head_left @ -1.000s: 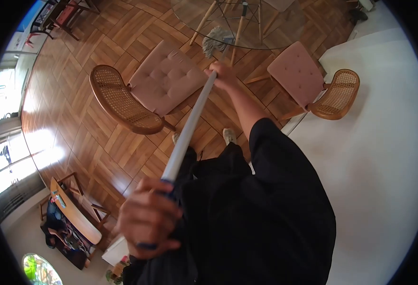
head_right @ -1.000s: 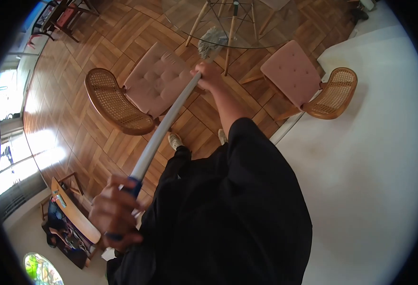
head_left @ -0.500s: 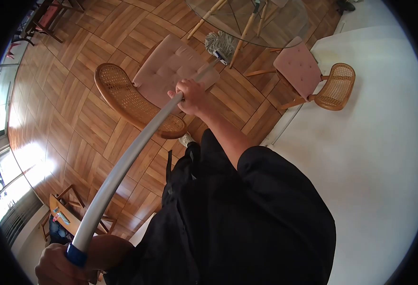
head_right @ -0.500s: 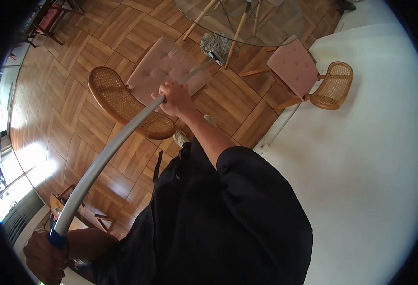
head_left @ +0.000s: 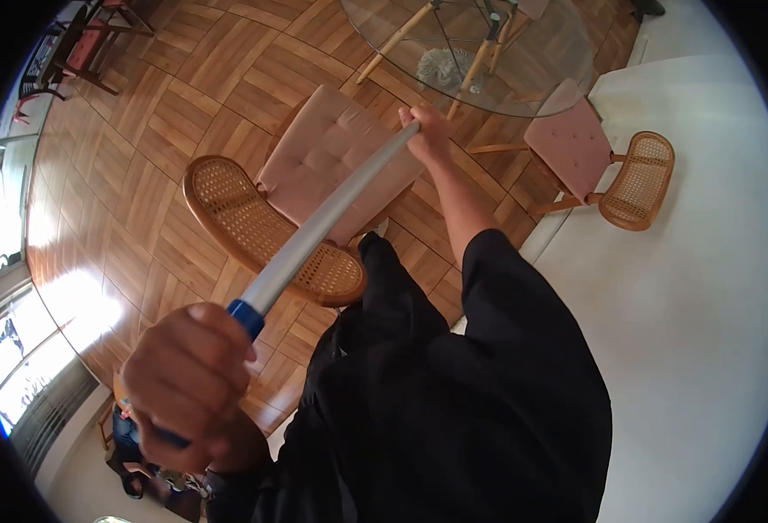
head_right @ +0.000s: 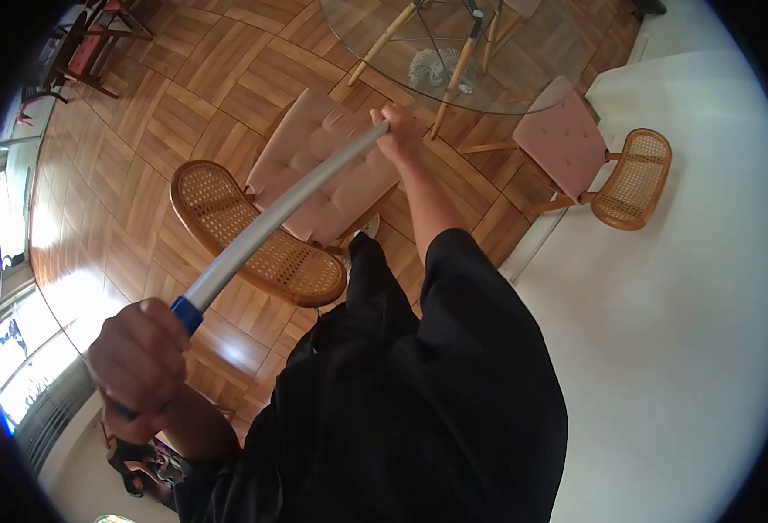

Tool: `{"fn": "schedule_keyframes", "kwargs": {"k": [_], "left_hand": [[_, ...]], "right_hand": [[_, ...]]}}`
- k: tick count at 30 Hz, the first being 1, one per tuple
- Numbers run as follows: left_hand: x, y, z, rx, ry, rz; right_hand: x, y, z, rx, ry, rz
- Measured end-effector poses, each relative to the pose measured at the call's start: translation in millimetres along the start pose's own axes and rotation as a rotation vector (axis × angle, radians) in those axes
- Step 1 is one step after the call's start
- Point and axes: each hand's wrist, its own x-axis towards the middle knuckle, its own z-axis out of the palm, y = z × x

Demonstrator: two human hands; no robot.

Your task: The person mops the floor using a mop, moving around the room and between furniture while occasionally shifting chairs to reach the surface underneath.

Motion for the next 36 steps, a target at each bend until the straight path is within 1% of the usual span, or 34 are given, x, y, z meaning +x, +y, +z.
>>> {"fn": "schedule_keyframes", "kwargs": {"k": [3, 5, 6, 9, 11, 13, 16, 17, 20, 23, 25, 27, 29, 31, 32, 35, 36], "left_hand": [[-4.3, -17.8, -14.9, 0.006, 0.001, -0.077], [-9.2, -14.5, -18.9, -0.020, 0.057, -0.070], [-13.9, -8.4, -19.2, -0.033, 0.086, -0.065], [-22.7, 13.9, -23.4, 0.005, 0.165, -0.035], [-23.2, 25.8, -28.4, 0.039, 0.180, -0.007], [-24.2, 39.0, -29.5, 0.082, 0.178, 0.031], [-22.9, 56.4, -31.8, 0.134, 0.151, 0.086], [-22.0, 61.2, -32.5, 0.147, 0.140, 0.105], [-24.8, 70.4, -35.7, 0.178, 0.126, 0.153], [-32.6, 65.9, -34.8, 0.214, 0.125, 0.180], [-41.9, 53.9, -29.2, 0.246, 0.128, 0.178], [-52.0, 31.6, -13.1, 0.266, 0.121, 0.040], [-55.5, -3.2, 4.9, 0.200, 0.107, -0.197], [-56.1, -48.4, 20.5, 0.217, 0.098, -0.169], [-62.4, -69.8, 25.2, 0.218, 0.127, -0.169], [-85.8, -106.3, 28.3, 0.251, 0.190, -0.205], [-91.2, -109.7, 26.6, 0.269, 0.209, -0.221]], "right_hand": [[16.6, 16.3, 15.3, 0.071, -0.017, 0.014], [19.3, 14.4, 22.5, 0.118, -0.001, 0.020], [14.0, 3.4, 24.5, 0.136, 0.011, 0.029], [-4.3, -52.0, 27.9, 0.200, 0.077, -0.007], [-17.9, -109.6, 28.0, 0.333, 0.060, 0.012], [-30.4, -161.1, 26.5, 0.403, 0.042, -0.006], [-48.5, -201.4, 33.6, 0.523, -0.036, 0.001], [-49.3, -208.1, 32.6, 0.507, -0.045, 0.017], [-36.5, -187.0, 32.3, 0.402, -0.151, 0.097], [-14.3, -154.9, 42.9, 0.337, -0.059, 0.014], [1.4, -116.4, 53.6, 0.294, -0.075, 0.056], [18.8, -72.1, 52.6, 0.211, -0.153, 0.061], [23.1, -40.2, 41.9, -0.057, -0.109, 0.046], [8.6, -11.4, 50.9, -0.333, 0.011, 0.061], [4.0, -3.2, 53.9, -0.471, 0.073, 0.069], [-13.1, -20.7, 38.9, -0.282, -0.132, 0.027], [-17.6, -33.1, 36.2, -0.202, -0.175, 0.108]]}}
